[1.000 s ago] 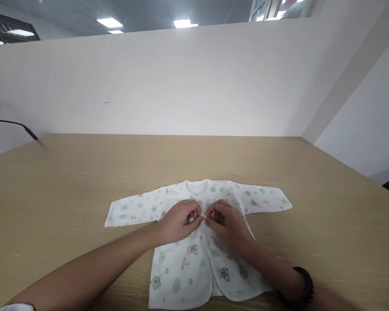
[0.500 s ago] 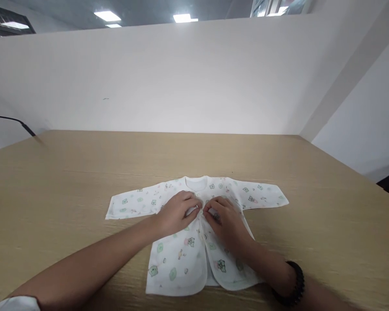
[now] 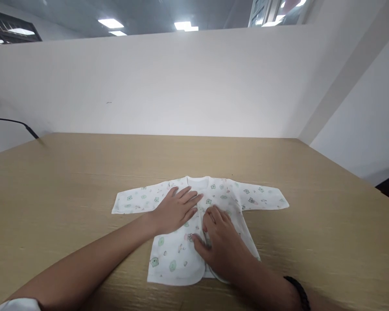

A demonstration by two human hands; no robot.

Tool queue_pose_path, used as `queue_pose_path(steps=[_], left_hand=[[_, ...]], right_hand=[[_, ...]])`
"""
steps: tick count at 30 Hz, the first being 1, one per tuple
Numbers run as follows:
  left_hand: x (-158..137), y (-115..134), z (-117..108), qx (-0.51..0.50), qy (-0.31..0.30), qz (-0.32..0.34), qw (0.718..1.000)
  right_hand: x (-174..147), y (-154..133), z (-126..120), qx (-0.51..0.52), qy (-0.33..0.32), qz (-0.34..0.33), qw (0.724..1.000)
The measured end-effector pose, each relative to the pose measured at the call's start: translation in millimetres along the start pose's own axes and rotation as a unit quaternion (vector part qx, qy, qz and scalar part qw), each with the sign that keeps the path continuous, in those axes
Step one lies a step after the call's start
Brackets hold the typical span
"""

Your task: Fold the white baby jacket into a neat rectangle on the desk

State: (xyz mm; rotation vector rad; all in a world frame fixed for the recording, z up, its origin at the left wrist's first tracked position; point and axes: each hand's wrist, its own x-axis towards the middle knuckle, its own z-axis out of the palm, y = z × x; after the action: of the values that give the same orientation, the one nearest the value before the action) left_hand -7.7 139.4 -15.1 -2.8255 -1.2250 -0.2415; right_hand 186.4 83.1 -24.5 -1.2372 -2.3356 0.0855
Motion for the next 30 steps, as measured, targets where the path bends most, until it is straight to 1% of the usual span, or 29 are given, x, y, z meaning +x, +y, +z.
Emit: queue_pose_path(steps=[3, 5, 7, 9, 12, 14, 17, 20, 23, 26, 30], left_hand=[[-2, 9, -1, 0.037, 0.006, -0.033, 0.999], [-1, 19, -5, 0.053, 0.008, -0.060, 0.997], [0, 30, -12, 0.048, -0.006, -0.071, 0.996], [0, 41, -19, 0.010, -0.028, -0.057, 0.998], [-1, 49, -22, -0.083, -0.045, -0.029, 0.995], [-1, 49, -20, -0.136, -0.039, -0.031, 0.989], [-1, 43, -15, -0.182, -0.022, -0.043, 0.982], [1, 40, -14, -0.202, -0.018, -0.043, 0.978], [1, 40, -14, -0.204, -0.013, -0.037, 0.978], [2, 39, -11, -0.208, -0.007, -0.020, 0.978], [3, 37, -8, -0.240, -0.005, -0.003, 0.971]], right_hand=[[4, 4, -1, 0.024, 0.001, 0.011, 1.000], [6, 9, -2, 0.046, -0.005, 0.023, 0.999], [8, 12, -4, 0.071, -0.014, 0.038, 0.997], [9, 14, -6, 0.089, -0.022, 0.051, 0.994], [10, 17, -11, 0.111, -0.045, 0.058, 0.991], [12, 22, -16, 0.136, -0.071, 0.051, 0.987], [18, 33, -23, 0.181, -0.120, 0.045, 0.975], [25, 43, -25, 0.204, -0.158, 0.079, 0.963], [28, 46, -24, 0.201, -0.161, 0.099, 0.961], [26, 45, -22, 0.198, -0.148, 0.094, 0.965], [24, 44, -21, 0.199, -0.142, 0.092, 0.965]])
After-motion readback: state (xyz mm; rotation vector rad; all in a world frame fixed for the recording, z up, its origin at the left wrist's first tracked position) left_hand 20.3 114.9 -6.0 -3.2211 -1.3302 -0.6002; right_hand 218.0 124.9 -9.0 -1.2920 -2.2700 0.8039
